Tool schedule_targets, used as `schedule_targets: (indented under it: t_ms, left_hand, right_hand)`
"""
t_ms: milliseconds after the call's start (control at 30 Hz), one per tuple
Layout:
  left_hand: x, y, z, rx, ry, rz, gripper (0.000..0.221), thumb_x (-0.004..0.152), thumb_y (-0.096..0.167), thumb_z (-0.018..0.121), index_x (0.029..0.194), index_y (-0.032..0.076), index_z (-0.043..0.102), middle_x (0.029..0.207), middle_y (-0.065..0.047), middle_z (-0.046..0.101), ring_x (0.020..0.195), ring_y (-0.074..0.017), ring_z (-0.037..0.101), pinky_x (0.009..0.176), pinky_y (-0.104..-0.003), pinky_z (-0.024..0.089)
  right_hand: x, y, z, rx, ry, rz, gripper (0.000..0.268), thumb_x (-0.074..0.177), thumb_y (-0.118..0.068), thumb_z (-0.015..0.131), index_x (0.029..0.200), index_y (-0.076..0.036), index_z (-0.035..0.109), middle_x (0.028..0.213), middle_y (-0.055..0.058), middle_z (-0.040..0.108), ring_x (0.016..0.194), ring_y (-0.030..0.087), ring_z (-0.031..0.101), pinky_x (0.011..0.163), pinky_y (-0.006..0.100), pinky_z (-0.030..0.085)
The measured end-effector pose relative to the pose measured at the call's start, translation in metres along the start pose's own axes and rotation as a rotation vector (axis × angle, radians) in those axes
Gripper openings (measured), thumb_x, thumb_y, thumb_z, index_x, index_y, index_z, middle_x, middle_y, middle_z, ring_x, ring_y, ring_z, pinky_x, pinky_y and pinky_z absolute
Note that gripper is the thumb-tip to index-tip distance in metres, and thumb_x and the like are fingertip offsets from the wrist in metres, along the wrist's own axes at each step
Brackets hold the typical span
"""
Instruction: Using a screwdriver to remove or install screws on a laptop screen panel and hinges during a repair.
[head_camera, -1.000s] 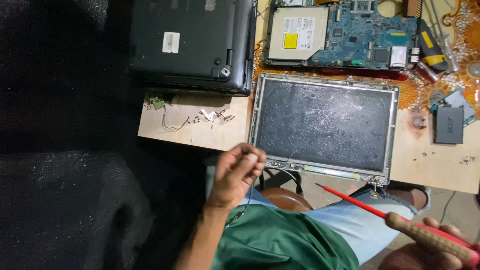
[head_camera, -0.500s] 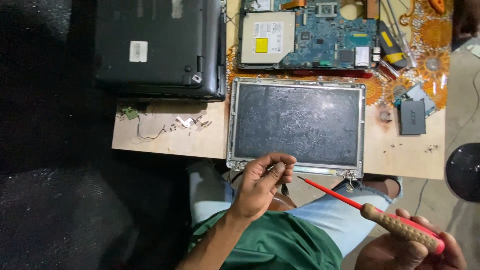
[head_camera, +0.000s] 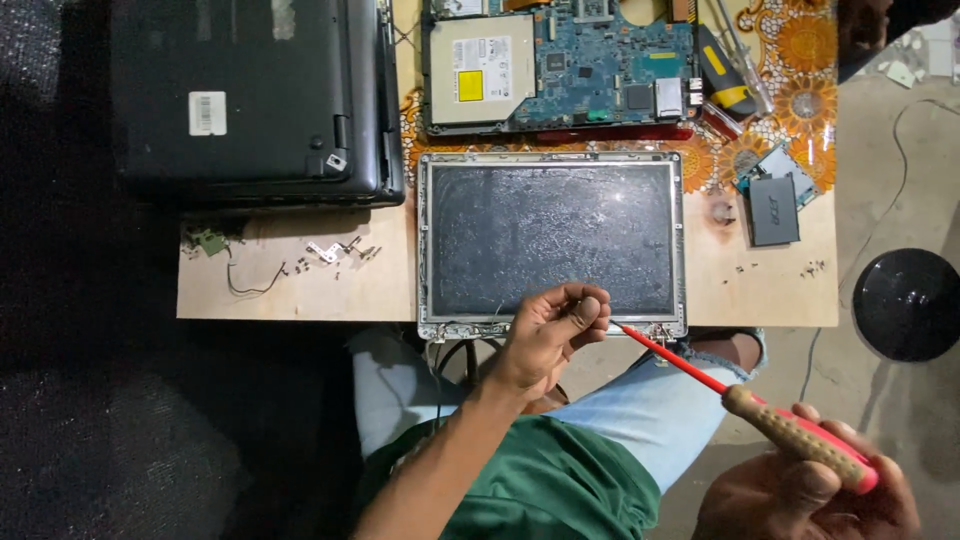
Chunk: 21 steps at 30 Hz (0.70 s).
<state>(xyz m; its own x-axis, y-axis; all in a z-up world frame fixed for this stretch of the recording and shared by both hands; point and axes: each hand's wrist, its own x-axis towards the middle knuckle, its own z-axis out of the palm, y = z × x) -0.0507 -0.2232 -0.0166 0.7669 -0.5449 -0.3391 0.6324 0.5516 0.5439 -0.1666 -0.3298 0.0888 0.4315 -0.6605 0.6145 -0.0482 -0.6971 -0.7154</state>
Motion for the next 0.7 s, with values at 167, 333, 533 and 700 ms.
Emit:
schedule_targets:
  t_ms: [167,333,533,700]
  left_hand:
    - [-0.003,-0.002,-0.005,-0.105,-0.061,-0.002,0.018,0.090,0.005,0.069,0.106,-0.003,0.069,0.093,-0.013,0.070,0.082,-0.0153,0.068,0.077,-0.022,0.060]
    - [-0.007,0.003,-0.001,-0.113,-0.090,0.006,0.020,0.089,0.000,0.067,0.108,-0.003,0.069,0.092,-0.011,0.071,0.081,-0.0141,0.069,0.079,-0.022,0.060]
    - [-0.008,0.005,-0.002,-0.158,-0.160,0.044,0.018,0.089,-0.004,0.066,0.107,-0.005,0.069,0.095,-0.008,0.067,0.084,-0.0156,0.066,0.079,-0.022,0.062]
    - [-0.008,0.004,-0.009,-0.167,-0.186,0.036,0.019,0.088,-0.002,0.068,0.107,-0.005,0.069,0.096,-0.010,0.069,0.086,-0.0176,0.069,0.079,-0.024,0.063]
  right_hand:
    - [-0.005,-0.009,0.001,-0.011,-0.009,0.039,0.034,0.114,-0.017,0.044,0.133,0.007,0.029,0.124,0.034,0.045,0.104,0.046,0.059,0.099,0.046,0.050]
    - [-0.011,0.009,0.003,0.053,0.080,0.016,0.040,0.110,-0.024,0.051,0.125,0.008,0.033,0.115,0.033,0.047,0.095,0.046,0.060,0.088,0.047,0.054]
    - [-0.015,0.017,-0.022,0.060,-0.031,0.078,0.032,0.110,-0.012,0.056,0.129,0.008,0.039,0.119,0.031,0.051,0.109,0.046,0.063,0.097,0.046,0.056]
    - [-0.001,-0.018,-0.008,-0.114,-0.029,-0.049,0.036,0.112,-0.016,0.046,0.125,0.017,0.036,0.114,0.034,0.051,0.102,0.046,0.063,0.092,0.040,0.048]
